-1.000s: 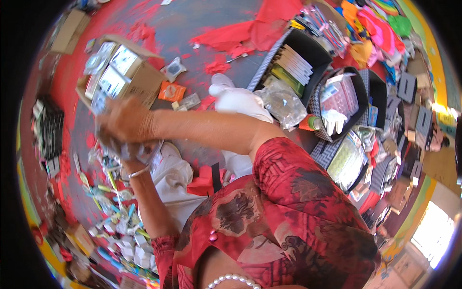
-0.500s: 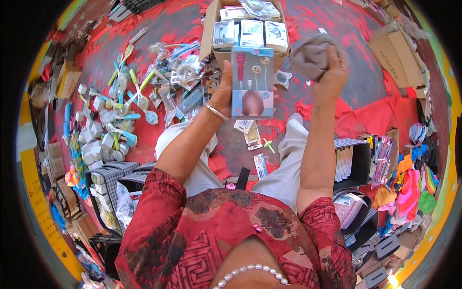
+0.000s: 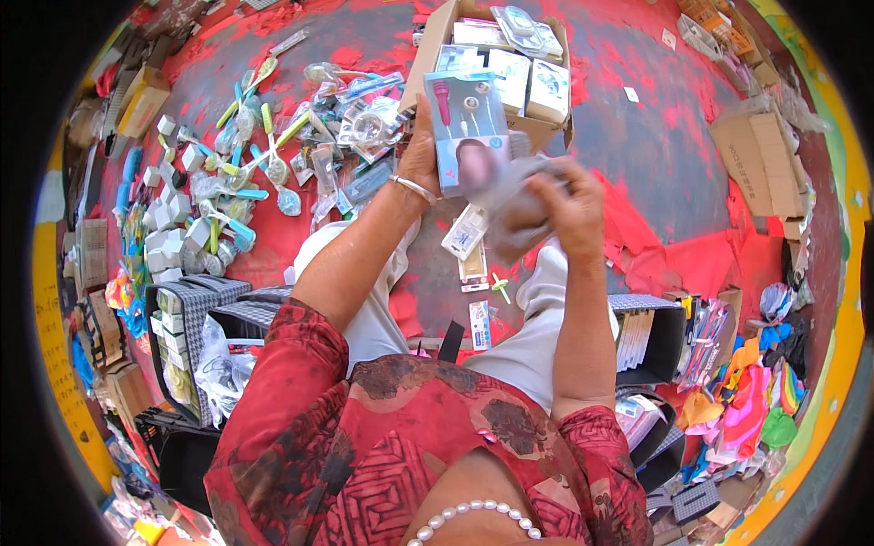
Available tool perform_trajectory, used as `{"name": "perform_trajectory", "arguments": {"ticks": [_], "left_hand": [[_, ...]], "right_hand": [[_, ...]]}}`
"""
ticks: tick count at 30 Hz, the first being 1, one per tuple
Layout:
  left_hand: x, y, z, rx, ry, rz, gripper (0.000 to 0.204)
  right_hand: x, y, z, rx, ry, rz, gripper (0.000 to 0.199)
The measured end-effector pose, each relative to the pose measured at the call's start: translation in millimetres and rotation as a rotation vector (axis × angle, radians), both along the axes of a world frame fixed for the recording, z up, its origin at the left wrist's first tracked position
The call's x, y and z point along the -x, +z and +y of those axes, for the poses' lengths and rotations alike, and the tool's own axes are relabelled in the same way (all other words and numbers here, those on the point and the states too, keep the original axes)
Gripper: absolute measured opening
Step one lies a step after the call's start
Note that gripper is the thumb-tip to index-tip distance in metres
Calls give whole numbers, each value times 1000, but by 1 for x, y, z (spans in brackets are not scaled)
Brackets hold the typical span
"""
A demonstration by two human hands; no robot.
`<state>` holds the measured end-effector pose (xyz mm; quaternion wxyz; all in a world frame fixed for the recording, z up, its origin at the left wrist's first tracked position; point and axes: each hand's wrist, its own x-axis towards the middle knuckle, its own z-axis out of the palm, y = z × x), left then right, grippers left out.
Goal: The person sits on the floor and wipes various packaged items with a cloth, including small boxes, plastic-wrapped goods, and a plastic bag. The person picks up each item, wipes it, and places it into a nearby basket.
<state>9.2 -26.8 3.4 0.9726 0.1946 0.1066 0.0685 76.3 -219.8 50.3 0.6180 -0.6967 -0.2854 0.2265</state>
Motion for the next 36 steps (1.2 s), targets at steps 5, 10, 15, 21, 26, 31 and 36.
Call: {"name": "perform_trajectory", "arguments": {"ticks": [5, 10, 15, 21, 26, 31, 36], "left_hand": [[7, 2, -7, 178, -129, 4, 71], [7, -2, -12, 147, -108, 148, 40], [-1, -48, -7, -300, 21, 171, 39], [12, -62, -13, -281, -129, 248, 33], [24, -10, -19, 246, -360, -50, 44], [16, 10, -22, 222, -224, 11, 48], [18, 10, -11, -172, -220, 103, 49]], "right_hand": [[-47, -12, -5, -635, -461, 614, 26], [-35, -2, 7, -474, -614, 332, 28], [15, 8, 34, -207, -128, -484, 22], [-14, -2, 39, -87, -441, -579, 25], [-66, -30, 21, -653, -518, 765, 20], [-80, -55, 5, -849, -273, 1079, 20], [-71, -45, 11, -810, -336, 1114, 22]]}}
